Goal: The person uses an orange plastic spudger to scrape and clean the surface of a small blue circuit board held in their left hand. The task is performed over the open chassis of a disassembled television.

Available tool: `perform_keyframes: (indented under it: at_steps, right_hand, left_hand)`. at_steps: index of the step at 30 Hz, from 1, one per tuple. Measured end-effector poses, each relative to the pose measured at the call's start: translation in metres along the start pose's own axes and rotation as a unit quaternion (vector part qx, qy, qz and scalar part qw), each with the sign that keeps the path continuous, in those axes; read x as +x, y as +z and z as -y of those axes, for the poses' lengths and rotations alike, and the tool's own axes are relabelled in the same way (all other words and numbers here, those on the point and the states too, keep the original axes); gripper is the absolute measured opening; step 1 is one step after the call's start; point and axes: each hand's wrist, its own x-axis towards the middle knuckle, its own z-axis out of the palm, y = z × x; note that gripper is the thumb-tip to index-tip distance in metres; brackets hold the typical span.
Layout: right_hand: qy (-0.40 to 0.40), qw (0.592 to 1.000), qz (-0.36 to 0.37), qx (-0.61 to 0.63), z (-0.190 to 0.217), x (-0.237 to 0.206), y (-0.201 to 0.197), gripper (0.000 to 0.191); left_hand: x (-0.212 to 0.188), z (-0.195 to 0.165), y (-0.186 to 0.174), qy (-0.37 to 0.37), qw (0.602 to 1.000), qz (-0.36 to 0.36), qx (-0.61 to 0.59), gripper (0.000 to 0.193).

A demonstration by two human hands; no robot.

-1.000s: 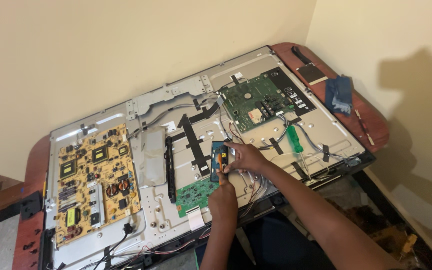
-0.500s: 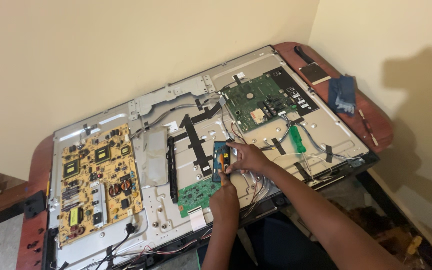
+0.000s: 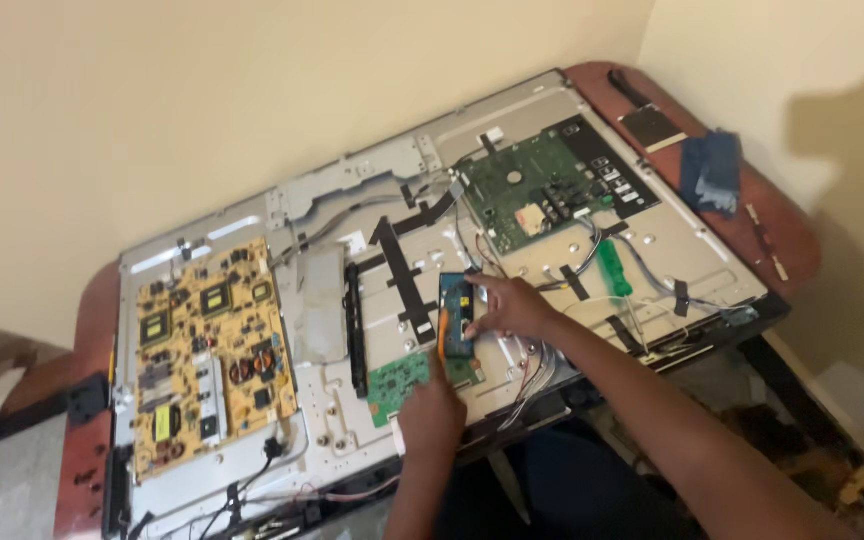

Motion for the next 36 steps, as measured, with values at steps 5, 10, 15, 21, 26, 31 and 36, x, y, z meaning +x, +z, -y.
perform_keyframes:
  at_steps: [5,10,15,21,26,31,36]
  right_hand:
    - [-0.045,0.998,-0.012,0.038,-0.001,0.001,0.001,0.102]
    - [-0.048,0.999,-0.006,0.010,-0.001,0.001,0.000,0.102]
    - [-0.061,0.997,-0.015,0.035,-0.010,0.001,0.002,0.100]
    - [-0.066,0.998,-0.001,0.007,-0.005,0.001,-0.001,0.103]
    - [-0.013,0.999,-0.016,0.032,0.001,0.001,0.002,0.089]
    - [-0.020,0.999,0.005,0.041,0.001,0.002,0.002,0.081]
    - [0.008,0.998,0.065,-0.025,0.011,0.004,-0.005,0.085]
  left_hand:
    - [0.026,-0.041,0.001,-0.020,1.000,-0.009,-0.006,0.077]
    - [-0.021,-0.045,0.005,-0.028,0.995,0.075,0.052,0.079]
    - [-0.009,-0.017,-0.005,0.035,0.988,-0.104,0.108,0.074]
    - [0.002,-0.025,-0.004,0.056,0.997,-0.013,0.054,0.074]
    - [-0.007,0.000,-0.011,0.002,1.000,0.001,0.012,0.080]
    - [-0.025,0.011,-0.015,0.000,0.997,0.055,-0.050,0.067]
    - [-0.045,0.007,-0.021,0.012,0.996,0.087,0.006,0.076]
